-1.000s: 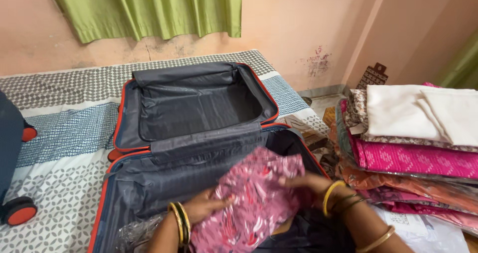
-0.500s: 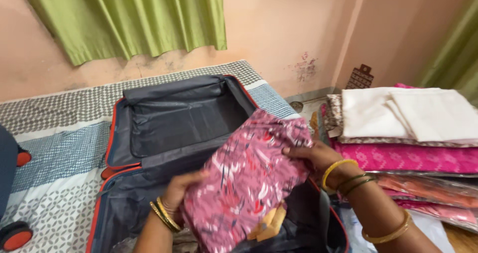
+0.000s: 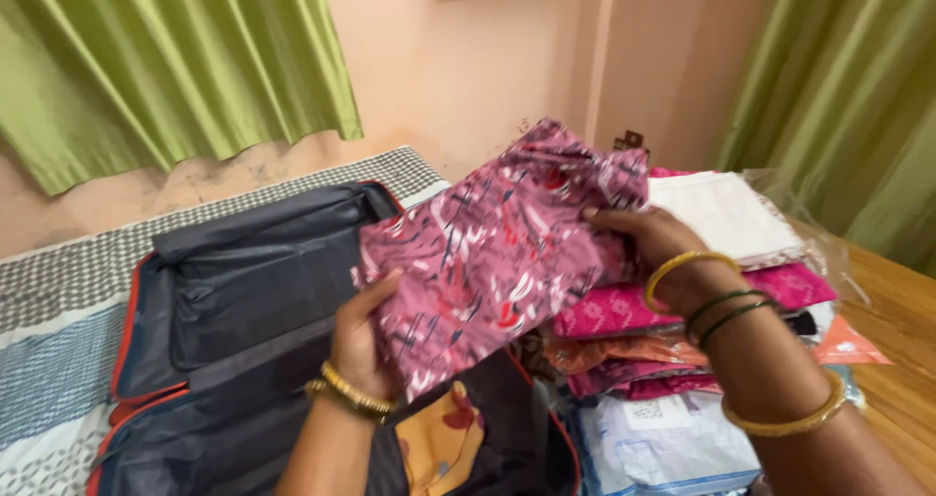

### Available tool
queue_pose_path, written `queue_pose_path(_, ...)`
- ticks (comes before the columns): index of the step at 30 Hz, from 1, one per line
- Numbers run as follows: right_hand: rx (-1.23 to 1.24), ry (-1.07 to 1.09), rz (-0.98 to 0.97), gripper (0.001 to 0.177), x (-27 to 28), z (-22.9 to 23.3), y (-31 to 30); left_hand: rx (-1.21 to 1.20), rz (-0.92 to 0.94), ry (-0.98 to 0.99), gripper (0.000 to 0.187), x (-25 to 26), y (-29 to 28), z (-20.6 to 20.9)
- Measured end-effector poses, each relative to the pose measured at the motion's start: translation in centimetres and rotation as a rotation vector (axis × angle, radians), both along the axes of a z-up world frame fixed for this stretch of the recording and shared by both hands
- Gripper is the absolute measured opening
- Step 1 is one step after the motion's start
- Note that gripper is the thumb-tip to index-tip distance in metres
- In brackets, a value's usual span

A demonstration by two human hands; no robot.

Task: The person removes clothes and packaged items from a suitcase, wipes the inside of the suitcase with a cloth, and places clothes and packages into the suitcase.

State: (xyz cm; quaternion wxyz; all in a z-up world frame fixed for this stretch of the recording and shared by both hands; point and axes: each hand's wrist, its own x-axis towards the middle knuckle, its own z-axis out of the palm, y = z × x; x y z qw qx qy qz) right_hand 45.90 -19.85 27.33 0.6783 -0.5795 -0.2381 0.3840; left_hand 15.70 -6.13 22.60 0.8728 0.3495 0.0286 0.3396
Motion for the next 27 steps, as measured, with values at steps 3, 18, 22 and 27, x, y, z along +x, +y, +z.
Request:
queue_pose_path(3,-0.007,-0.101,-0.078,0.017,5.5,1.9,-1.5,-0.017,-0.073,0.122,0.045,5.0,0.4,3.1)
queue_pose_path(18,-0.589,-0.869,-0.640,0.066,24.2,-5.6,-6.1,-0.147,-0.016,0.272,0.034,24.5,4.5,-4.4)
queue_pose_path(22,-0.609,-0.864,-0.757,0.099,21.2,-4.0,-6.5,-0.198,0.035,0.184,0.033,23.9,5.2,-6.0)
queue_pose_path(27,-0.505,-1.302,-0.846,0.098,14.4,-0.8,-6.6,-0.207,0.217,0.180,0.029,21.9,6.3,-5.2)
